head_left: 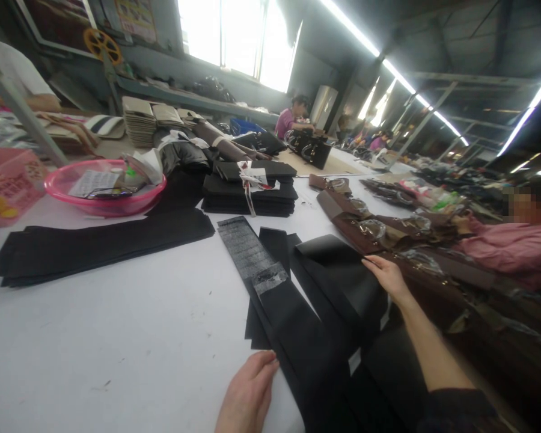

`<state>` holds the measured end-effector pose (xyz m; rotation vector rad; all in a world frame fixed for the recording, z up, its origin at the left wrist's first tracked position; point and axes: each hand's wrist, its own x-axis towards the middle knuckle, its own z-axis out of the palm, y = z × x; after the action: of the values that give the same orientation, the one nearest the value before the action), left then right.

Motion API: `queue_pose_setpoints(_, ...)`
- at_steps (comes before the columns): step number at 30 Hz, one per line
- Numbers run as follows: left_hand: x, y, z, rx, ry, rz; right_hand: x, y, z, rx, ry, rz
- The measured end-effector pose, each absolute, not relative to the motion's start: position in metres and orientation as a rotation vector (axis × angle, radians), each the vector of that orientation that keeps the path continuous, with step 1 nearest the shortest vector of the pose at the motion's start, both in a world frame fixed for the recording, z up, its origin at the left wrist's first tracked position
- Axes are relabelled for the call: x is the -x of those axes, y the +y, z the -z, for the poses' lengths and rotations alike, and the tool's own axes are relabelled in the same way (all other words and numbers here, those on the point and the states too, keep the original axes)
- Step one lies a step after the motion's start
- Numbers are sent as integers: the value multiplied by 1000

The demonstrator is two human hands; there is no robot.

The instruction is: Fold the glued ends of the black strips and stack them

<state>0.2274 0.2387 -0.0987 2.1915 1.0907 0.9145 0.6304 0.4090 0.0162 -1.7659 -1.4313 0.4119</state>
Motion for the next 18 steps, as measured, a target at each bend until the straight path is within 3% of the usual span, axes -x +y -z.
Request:
queue_pose_setpoints(8,-227,240,98,-2171,1083,-899,-621,462,-64,1473,-1193,-439)
queue_pose_setpoints(18,-227,240,95,-2131,1075,-934,-621,452,-46,1521,-1124,-613)
